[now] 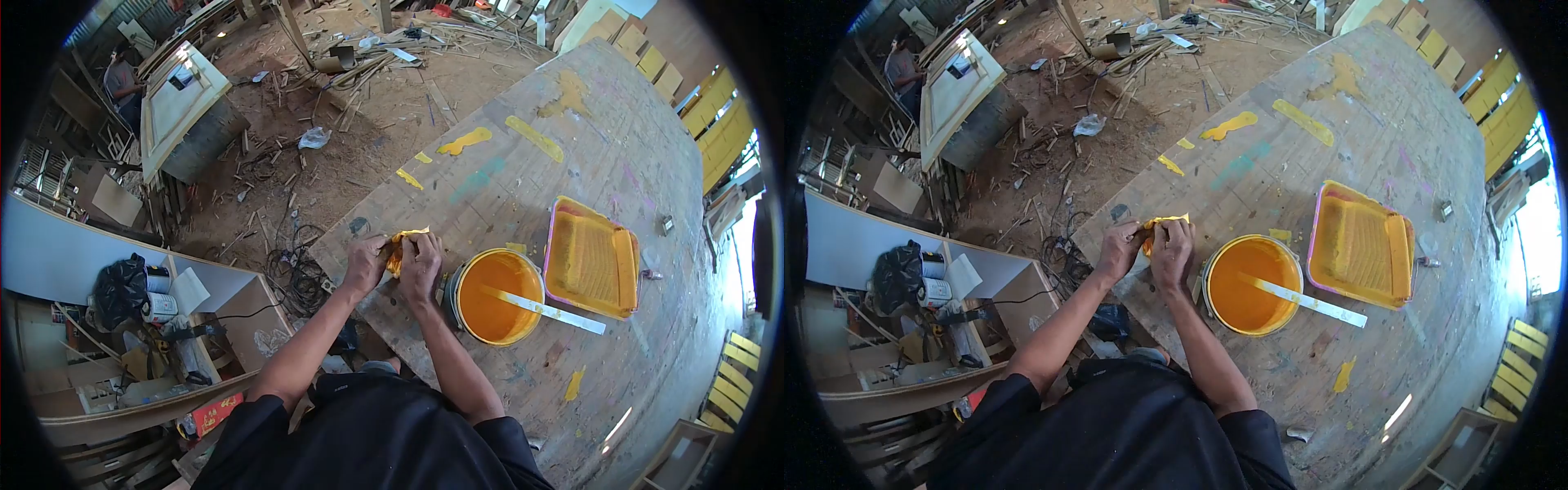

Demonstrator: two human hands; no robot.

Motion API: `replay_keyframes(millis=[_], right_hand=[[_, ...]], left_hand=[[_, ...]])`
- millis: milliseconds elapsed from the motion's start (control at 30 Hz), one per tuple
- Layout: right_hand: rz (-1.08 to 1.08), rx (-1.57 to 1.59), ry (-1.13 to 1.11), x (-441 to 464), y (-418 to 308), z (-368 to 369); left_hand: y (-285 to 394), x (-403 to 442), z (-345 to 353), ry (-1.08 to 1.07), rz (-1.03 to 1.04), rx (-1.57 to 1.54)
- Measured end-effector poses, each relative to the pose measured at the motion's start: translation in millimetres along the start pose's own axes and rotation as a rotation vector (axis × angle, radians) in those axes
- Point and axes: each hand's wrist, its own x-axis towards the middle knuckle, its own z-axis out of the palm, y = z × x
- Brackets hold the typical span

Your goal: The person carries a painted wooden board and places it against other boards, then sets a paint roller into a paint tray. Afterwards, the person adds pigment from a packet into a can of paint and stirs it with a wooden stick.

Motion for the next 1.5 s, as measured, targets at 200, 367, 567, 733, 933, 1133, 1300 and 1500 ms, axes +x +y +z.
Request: replay_keyframes(millis=[200, 367, 567, 733, 933, 1133, 1300, 1500], right_hand=[[0.026, 0.011, -0.017, -1, -4, 1], [0.121, 0.169, -0.084, -17, 9, -2], [0.085, 0.070, 0.005, -25, 9, 0], [-0.009, 0.068, 0.031, -17, 19, 16], [-0.083, 0.057, 0.063, -13, 14, 5], [-0.168, -0.141, -0.003, -22, 42, 13], [-0.120, -0.192, -0.027, -26, 45, 11], [0.007, -0.132, -0.056, -24, 30, 6]], left_hand=[[-2, 5, 3, -0.010, -0.095, -0.147], [-13, 15, -4, -0.027, -0.059, -0.126], [0, 14, -8, -0.012, -0.022, 0.057], [25, 12, -4, 0.084, 0.129, 0.228], [14, 2, 4, 0.090, 0.089, 0.175], [-9, -5, 9, 0.084, 0.108, 0.188], [-12, -6, 12, 0.070, 0.113, 0.177], [-8, -2, 13, 0.051, -0.015, 0.048]])
